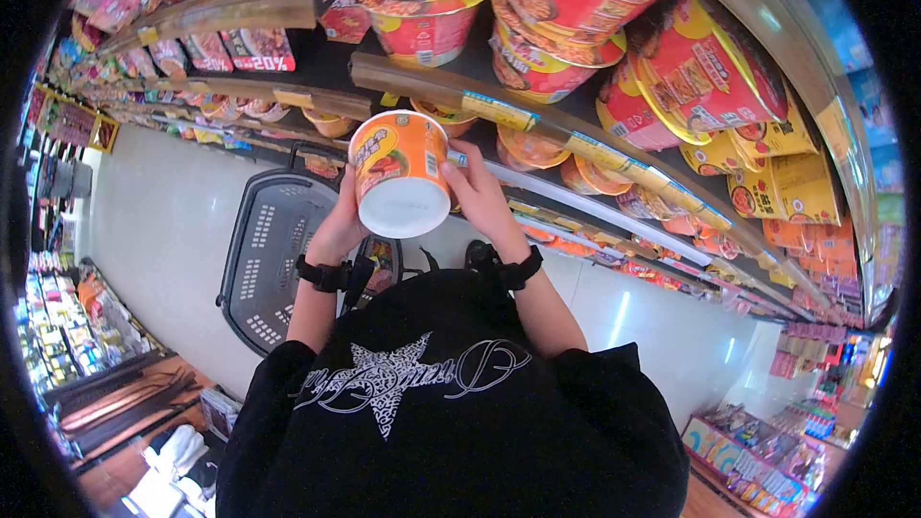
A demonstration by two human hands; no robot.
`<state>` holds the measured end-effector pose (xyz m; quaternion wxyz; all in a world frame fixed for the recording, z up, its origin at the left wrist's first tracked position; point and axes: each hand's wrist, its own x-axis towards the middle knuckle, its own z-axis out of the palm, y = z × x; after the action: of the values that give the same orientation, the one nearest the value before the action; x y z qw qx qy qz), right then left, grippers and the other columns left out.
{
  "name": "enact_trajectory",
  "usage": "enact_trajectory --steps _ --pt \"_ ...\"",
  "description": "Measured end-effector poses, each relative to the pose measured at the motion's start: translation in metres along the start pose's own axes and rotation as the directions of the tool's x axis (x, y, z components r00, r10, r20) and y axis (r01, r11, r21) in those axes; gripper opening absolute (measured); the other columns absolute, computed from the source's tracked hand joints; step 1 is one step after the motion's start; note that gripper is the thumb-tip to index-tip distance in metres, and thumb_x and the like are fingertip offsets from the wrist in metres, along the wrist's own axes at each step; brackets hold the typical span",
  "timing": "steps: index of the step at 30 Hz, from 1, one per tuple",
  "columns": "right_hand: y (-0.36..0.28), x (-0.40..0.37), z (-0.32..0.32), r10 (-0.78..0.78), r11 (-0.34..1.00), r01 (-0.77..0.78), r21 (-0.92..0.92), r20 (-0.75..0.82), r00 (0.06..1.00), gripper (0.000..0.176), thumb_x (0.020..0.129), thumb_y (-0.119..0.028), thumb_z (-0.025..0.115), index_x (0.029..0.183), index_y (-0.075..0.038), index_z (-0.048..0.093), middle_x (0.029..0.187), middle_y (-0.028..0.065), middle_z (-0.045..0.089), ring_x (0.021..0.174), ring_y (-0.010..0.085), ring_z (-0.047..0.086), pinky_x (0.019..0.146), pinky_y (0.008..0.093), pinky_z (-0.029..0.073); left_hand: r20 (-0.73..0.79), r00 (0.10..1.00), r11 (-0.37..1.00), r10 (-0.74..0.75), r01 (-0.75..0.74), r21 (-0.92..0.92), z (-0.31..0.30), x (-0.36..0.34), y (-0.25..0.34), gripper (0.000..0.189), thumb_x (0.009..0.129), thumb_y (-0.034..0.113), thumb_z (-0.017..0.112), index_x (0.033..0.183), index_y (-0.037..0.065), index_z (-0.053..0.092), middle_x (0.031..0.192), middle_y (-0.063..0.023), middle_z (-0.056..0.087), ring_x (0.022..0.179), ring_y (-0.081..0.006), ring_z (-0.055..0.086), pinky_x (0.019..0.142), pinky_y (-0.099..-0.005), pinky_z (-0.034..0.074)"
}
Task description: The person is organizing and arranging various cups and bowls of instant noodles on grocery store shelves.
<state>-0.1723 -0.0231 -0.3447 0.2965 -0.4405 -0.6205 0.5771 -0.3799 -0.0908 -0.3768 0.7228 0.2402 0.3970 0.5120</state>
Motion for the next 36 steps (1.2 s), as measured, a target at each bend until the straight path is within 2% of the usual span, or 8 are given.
enact_trajectory --steps 7,15,19,23,29,30,33,36 --pt "0.014 0.004 0.005 -0.103 0.991 0.1 -0.093 -0.024 0.994 0.042 0.093 -0.035 0.048 0.121 -0.005 0.041 0.082 0.0127 0.061 0.07 0.0154 0.06 0.061 0.0274 0.046 -0.077 0.994 0.996 -0.074 0.077 0.039 0.009 -0.026 0.007 0.065 0.093 0.059 0.017 0.133 0.011 0.036 0.12 -0.008 0.056 0.101 -0.0181 0.061 0.079 -0.034 0.053" --pt "0.0 -0.005 0.013 -0.044 0.999 0.045 -0.03 0.028 0.999 0.042 0.093 -0.036 0.048 0.119 -0.004 0.042 0.082 0.0123 0.062 0.069 0.015 0.06 0.06 0.0271 0.046 -0.016 0.999 0.992 -0.039 0.037 -0.121 0.007 -0.04 0.004 0.059 0.096 0.051 0.021 0.135 0.008 0.032 0.13 -0.0116 0.047 0.117 -0.0221 0.05 0.093 -0.0375 0.046" --pt "-0.009 -0.007 0.015 -0.022 0.999 0.027 -0.046 0.096 0.995 0.043 0.094 -0.031 0.045 0.129 -0.006 0.039 0.109 0.0117 0.055 0.097 0.0155 0.053 0.085 0.0279 0.041 -0.055 0.998 0.996 -0.033 0.028 -0.081 0.0 -0.042 -0.004 0.057 0.096 0.051 0.023 0.136 0.011 0.029 0.131 -0.0107 0.046 0.11 -0.0218 0.056 0.084 -0.0397 0.051" --pt "0.0 -0.005 0.019 -0.134 0.984 0.101 0.145 0.24 0.962 0.055 0.092 -0.027 0.05 0.138 -0.004 0.028 0.129 0.0151 0.044 0.118 0.02 0.042 0.098 0.03 0.032 0.003 0.993 0.982 0.117 -0.116 0.151 -0.007 -0.055 -0.006 0.059 0.096 0.044 0.035 0.141 0.012 0.017 0.144 -0.0132 0.026 0.127 -0.0297 0.038 0.09 -0.0525 0.045" --pt "0.004 -0.004 0.023 -0.236 0.948 0.13 0.292 0.367 0.9 0.06 0.089 -0.022 0.051 0.139 -0.002 0.024 0.142 0.0139 0.03 0.133 0.0222 0.026 0.108 0.0333 0.02 0.154 0.985 0.807 0.078 0.028 -0.59 -0.018 -0.054 -0.014 0.064 0.091 0.048 0.042 0.14 0.01 0.025 0.141 -0.014 0.034 0.127 -0.0335 0.037 0.1 -0.0592 0.03" --pt "0.003 -0.004 0.022 -0.24 0.93 0.093 0.355 0.398 0.885 0.06 0.089 -0.022 0.051 0.139 -0.002 0.024 0.143 0.014 0.029 0.134 0.0224 0.025 0.109 0.0341 0.019 0.075 0.994 0.847 0.077 -0.025 -0.531 -0.018 -0.055 -0.014 0.063 0.09 0.045 0.042 0.139 0.009 0.027 0.14 -0.0143 0.036 0.127 -0.0327 0.038 0.1 -0.0577 0.03" --pt "0.022 0.008 0.024 -0.225 0.866 -0.015 0.5 0.417 0.881 0.055 0.089 -0.026 0.051 0.134 -0.002 0.031 0.134 0.016 0.042 0.124 0.0242 0.042 0.102 0.0354 0.034 -0.077 0.991 0.888 0.108 -0.131 -0.441 -0.015 -0.06 -0.015 0.057 0.089 0.036 0.043 0.135 0.003 0.033 0.134 -0.0148 0.044 0.122 -0.0294 0.044 0.1 -0.0511 0.034" --pt "0.049 0.04 0.014 0.11 0.874 -0.233 0.427 0.293 0.95 0.047 0.089 -0.036 0.052 0.122 -0.004 0.043 0.112 0.0132 0.058 0.096 0.0204 0.06 0.08 0.0289 0.048 -0.069 0.985 0.841 0.155 -0.168 -0.515 -0.028 -0.061 -0.02 0.05 0.088 0.026 0.046 0.129 -0.002 0.038 0.126 -0.0152 0.052 0.113 -0.0255 0.052 0.097 -0.0412 0.04"
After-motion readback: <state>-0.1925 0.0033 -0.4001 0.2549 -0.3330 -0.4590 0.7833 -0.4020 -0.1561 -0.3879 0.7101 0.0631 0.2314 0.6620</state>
